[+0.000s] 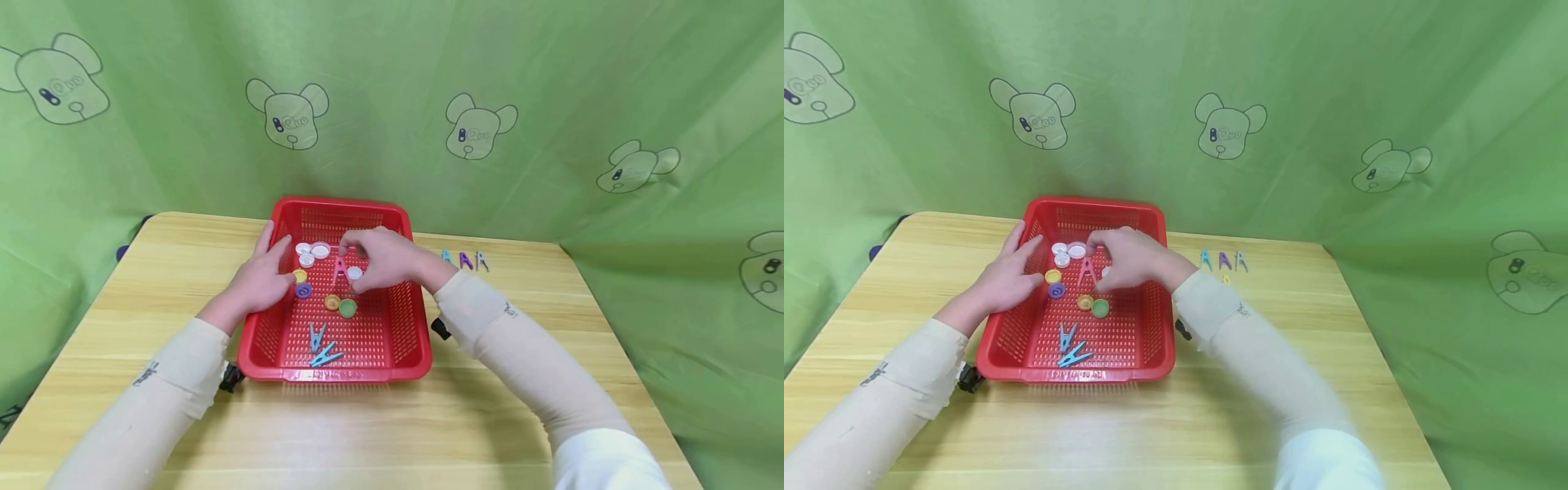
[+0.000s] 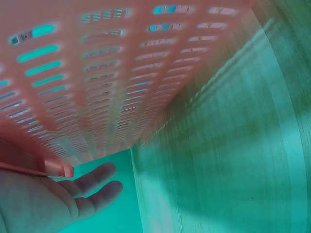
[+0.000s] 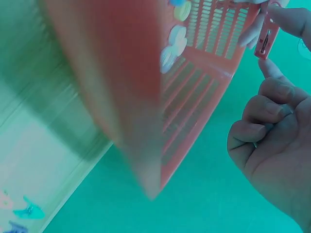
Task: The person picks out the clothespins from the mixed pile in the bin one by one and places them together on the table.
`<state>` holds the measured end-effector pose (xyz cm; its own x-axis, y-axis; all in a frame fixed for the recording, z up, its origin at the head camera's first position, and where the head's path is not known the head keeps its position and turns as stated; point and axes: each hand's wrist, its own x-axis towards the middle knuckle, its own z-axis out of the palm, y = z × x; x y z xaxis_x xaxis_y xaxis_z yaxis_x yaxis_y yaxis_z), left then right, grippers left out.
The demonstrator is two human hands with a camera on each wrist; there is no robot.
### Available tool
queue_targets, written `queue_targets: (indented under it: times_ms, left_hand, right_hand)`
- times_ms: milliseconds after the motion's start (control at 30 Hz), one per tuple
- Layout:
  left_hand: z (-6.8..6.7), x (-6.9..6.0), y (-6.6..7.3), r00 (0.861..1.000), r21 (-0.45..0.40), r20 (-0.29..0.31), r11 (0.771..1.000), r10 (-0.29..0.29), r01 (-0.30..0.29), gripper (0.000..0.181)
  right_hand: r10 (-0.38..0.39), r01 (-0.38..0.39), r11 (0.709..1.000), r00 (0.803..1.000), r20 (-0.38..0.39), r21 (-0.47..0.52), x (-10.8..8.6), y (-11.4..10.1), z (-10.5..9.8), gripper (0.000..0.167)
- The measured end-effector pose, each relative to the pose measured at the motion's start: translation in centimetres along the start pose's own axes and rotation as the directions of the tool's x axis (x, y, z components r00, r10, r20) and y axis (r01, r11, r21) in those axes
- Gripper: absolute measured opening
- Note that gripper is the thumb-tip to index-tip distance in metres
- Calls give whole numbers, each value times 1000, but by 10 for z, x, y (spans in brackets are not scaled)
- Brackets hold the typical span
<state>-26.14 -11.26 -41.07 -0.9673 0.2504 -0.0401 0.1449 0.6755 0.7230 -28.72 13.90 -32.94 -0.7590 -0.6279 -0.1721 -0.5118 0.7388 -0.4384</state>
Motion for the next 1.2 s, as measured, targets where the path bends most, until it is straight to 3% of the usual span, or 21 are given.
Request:
queue_targets:
  times_ms: [433, 1200]
  left_hand:
    - [1, 0, 2, 1000, -14, 2, 1000, -14, 14, 79]
    - [1, -2, 1, 1000, -19, -3, 1000, -9, 9, 79]
  right_hand:
    - [-48, 49, 999, 995, -82, 16, -16, 32, -17, 48]
    - [47, -35, 997, 980, -193, 67, -58, 89, -35, 51]
